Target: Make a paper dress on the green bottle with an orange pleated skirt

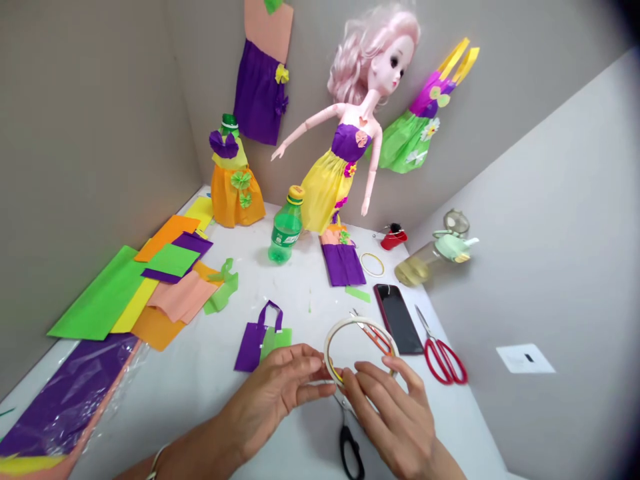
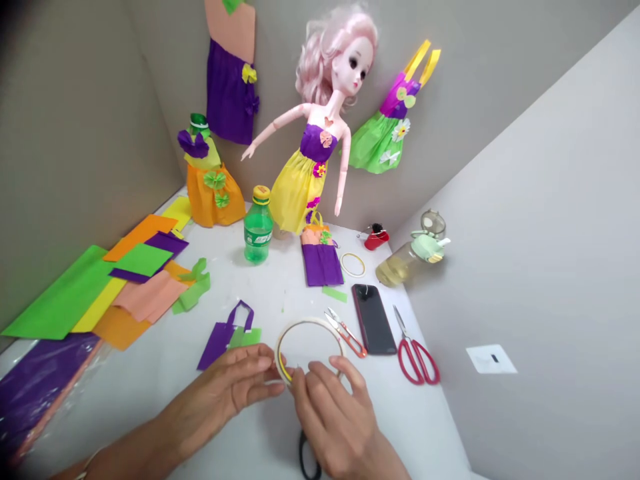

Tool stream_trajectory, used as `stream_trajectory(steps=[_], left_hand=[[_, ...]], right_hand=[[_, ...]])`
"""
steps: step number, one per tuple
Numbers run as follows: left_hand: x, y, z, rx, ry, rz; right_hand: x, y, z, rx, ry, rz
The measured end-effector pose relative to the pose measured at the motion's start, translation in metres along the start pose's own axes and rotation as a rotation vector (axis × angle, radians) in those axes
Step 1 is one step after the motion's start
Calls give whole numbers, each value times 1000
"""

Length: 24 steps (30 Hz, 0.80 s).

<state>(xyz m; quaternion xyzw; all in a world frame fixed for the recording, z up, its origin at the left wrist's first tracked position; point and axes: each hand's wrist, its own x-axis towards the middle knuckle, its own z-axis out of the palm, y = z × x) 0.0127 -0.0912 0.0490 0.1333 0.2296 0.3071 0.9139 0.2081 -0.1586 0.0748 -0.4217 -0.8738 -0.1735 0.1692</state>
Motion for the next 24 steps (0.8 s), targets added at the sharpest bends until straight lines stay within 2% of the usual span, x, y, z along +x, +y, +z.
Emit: stream_trajectory(steps=[7,13,18,21,24], left_hand=[[2,1,-1,-25,14,-12],[3,-1,-6,-54,1,-56],[6,3,-4,15,35,-42],[15,4,-5,98,85,-19],[26,4,-8,166,131,-7]], right_hand=[[-3,5,2,15,-74,-14],[-9,2,8,33,-35,12],[-9,5,16,-19,31,9],[-8,5,21,-75,74,72],[-11,5,21,-84,59,146]])
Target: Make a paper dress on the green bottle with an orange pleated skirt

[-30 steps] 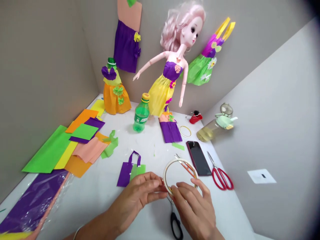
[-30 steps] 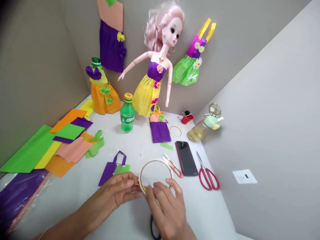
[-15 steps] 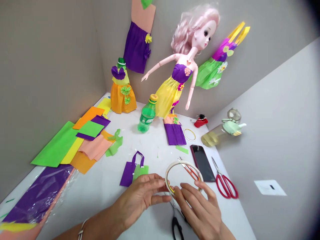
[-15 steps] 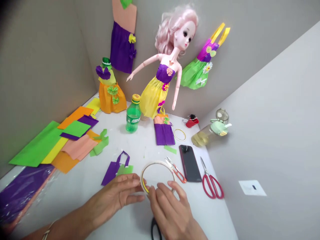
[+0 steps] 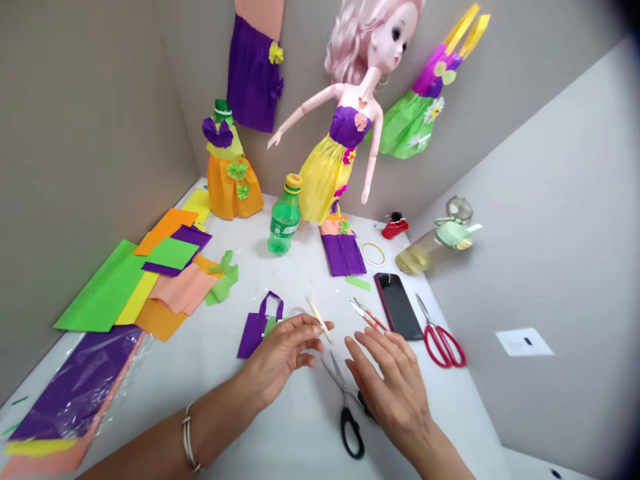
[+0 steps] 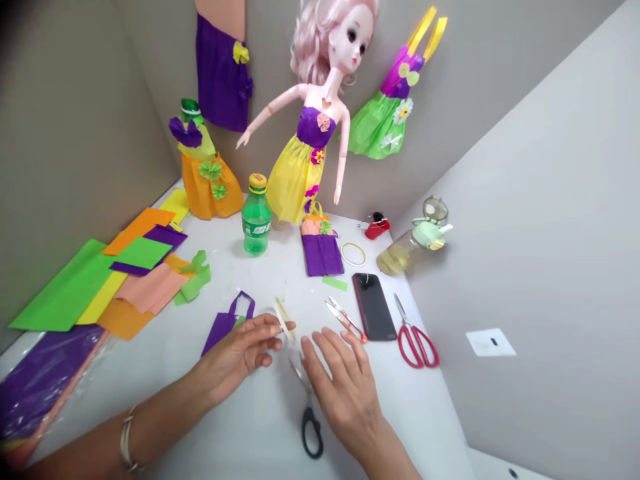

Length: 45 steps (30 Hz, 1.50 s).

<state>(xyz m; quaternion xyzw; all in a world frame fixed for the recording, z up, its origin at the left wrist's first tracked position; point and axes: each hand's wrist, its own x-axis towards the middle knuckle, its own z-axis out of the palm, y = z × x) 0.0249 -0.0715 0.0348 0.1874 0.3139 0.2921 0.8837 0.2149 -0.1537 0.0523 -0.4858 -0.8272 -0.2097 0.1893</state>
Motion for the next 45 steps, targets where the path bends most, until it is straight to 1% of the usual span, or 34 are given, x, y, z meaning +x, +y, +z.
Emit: stream_trajectory(steps=[3,5,6,8,10,12,14,15,16,18,21,23,27,29,30,32,33,35,39,42,45], left_hand=[[5,0,1,70,-21,-8],[5,2,3,165,-47,24],[5,3,4,232,-63,51],[5,5,7,407,-95,107],[5,7,8,637,-102,168],[6,8,8,911,-89,266],[8,8,7,1168,-83,358],[10,9,6,1268,-92,381],[11,8,5,1341,-109,377],[15,7,2,1400,-145,314],[21,2,-3,1324,-188,230],[24,-1,-6,1237,-203,227],[25,-2,-8,1114,-192,179],[25,0,-6,1054,-178,141],[24,1,-4,1017,-175,127],[24,2,-1,934,-179,106],[25,3,1,893,-181,104],[25,2,3,822,-185,113],[24,-4,8,643,-190,104],[21,-7,11,523,-152,93],[17,-7,14,445,-129,112]], right_hand=[[-10,1,-4,51,-22,28],[-22,0,-7,91,-58,56],[-29,0,-8,98,-108,78],[-45,-4,-10,84,-263,128],[-61,-11,-11,66,-433,167],[-75,-19,-11,72,-541,212],[-84,-27,-10,70,-583,252],[-86,-30,-9,64,-591,266],[-88,-33,-8,60,-595,279],[-90,-35,-7,78,-608,314],[-87,-30,-13,199,-634,422],[-81,-23,-22,372,-667,550],[-67,-11,-41,930,-717,873],[-63,-9,-43,1205,-682,1027],[-63,-9,-43,1330,-652,1078],[-63,-11,-39,1520,-582,1127],[-64,-11,-37,1580,-560,1135],[-64,-13,-32,1635,-549,1155],[-58,-13,-24,1662,-519,1190],[-52,-12,-22,1657,-479,1210],[-46,-13,-24,1659,-470,1233]])
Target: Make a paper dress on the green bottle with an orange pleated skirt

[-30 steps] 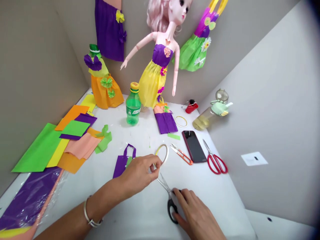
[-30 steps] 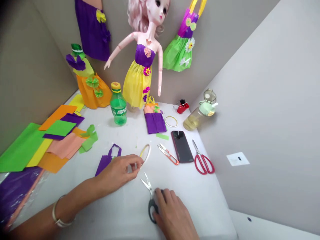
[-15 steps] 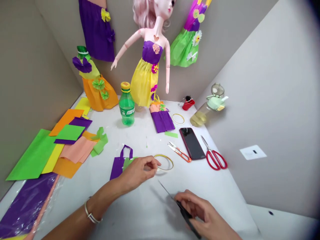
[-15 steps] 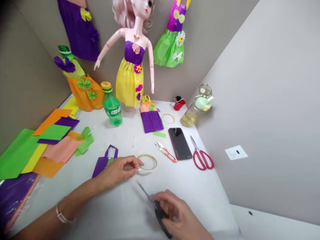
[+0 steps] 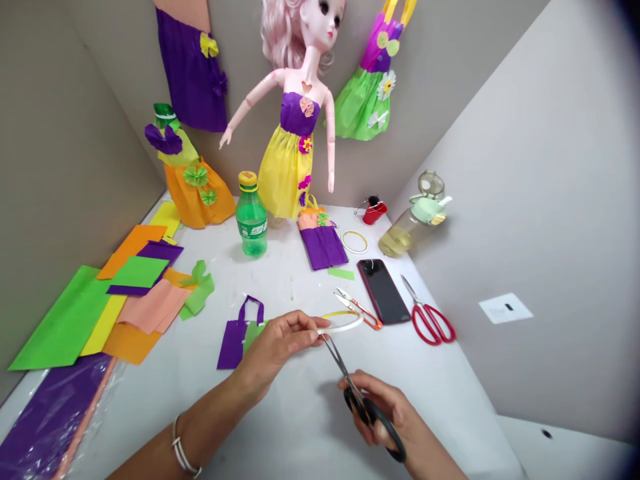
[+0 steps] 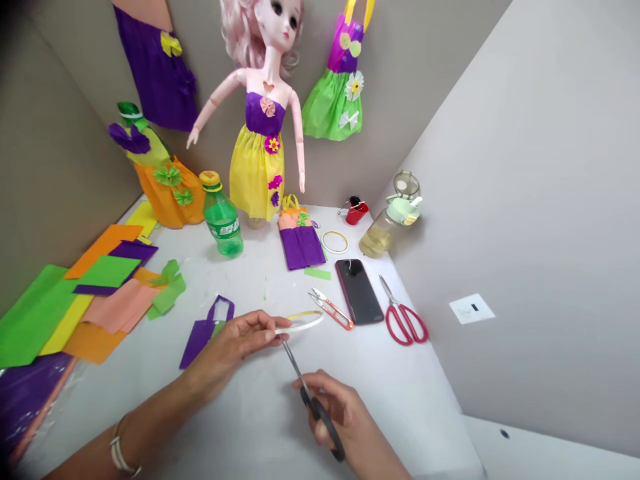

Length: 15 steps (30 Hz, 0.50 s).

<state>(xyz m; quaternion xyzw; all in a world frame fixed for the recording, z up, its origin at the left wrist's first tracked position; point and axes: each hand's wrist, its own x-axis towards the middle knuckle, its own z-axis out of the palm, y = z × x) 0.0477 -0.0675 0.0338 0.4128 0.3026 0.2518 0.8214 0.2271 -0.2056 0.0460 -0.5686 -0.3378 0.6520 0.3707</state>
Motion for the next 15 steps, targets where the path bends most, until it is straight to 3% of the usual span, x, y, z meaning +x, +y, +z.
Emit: stream_trajectory(steps=[9,15], left_hand=[[-5,2,5,-31,5,6],[-2,2,8,-49,5,18]], right_hand=[[8,-6,7,-7,39,-31],[13,3,11,-14,99,-101]])
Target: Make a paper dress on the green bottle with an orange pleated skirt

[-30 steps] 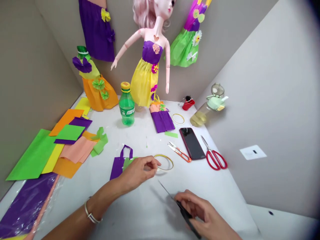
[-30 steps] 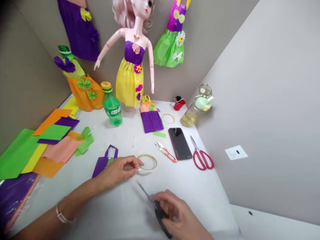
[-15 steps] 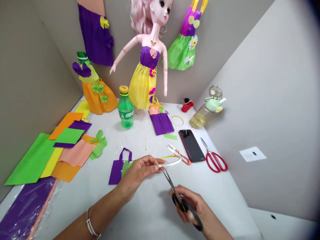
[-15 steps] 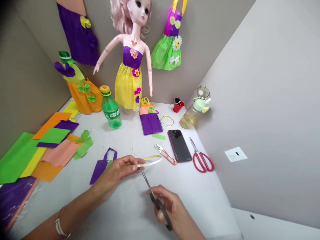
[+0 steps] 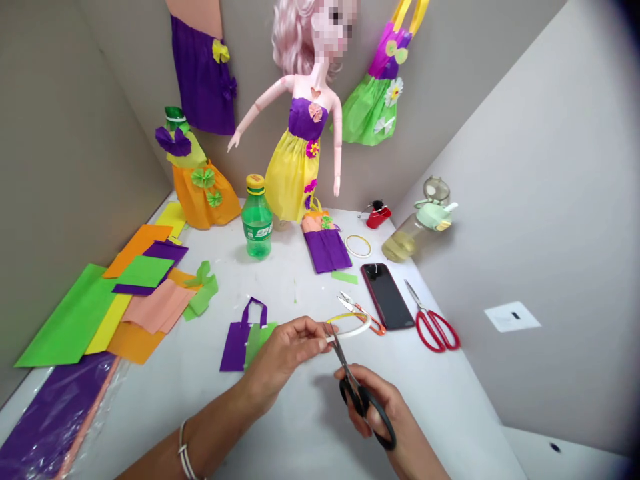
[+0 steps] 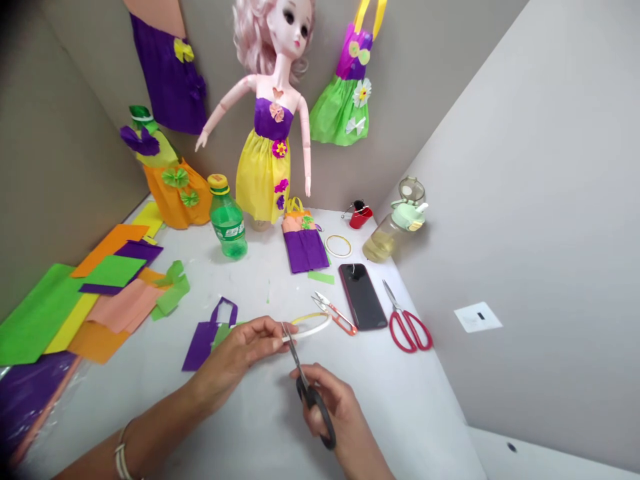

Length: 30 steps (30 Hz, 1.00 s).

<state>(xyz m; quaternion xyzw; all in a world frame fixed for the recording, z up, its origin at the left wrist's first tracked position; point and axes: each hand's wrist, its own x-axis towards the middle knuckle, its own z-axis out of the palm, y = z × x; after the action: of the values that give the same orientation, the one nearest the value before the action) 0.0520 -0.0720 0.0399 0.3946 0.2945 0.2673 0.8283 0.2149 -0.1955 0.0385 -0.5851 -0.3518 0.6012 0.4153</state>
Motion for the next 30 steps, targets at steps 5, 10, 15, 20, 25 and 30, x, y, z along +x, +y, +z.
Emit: stream_trajectory(steps=[5,10,15,20,25,30], left_hand=[[2,0,0,6,1,6],[3,-1,-1,83,-4,21],[7,-1,-4,183,-38,80],[13,-3,-11,276,4,105],[16,-8,-14,658,41,171],[2,4,-29,834,79,199]], right_hand=[[3,6,1,-34,114,-5],[5,-4,2,-78,3,-2],[5,-5,1,-101,-42,-155],[-1,-2,-18,-154,65,-269],[-12,-5,-45,-666,59,-186],[-17,9,-54,-1119,-10,-281]])
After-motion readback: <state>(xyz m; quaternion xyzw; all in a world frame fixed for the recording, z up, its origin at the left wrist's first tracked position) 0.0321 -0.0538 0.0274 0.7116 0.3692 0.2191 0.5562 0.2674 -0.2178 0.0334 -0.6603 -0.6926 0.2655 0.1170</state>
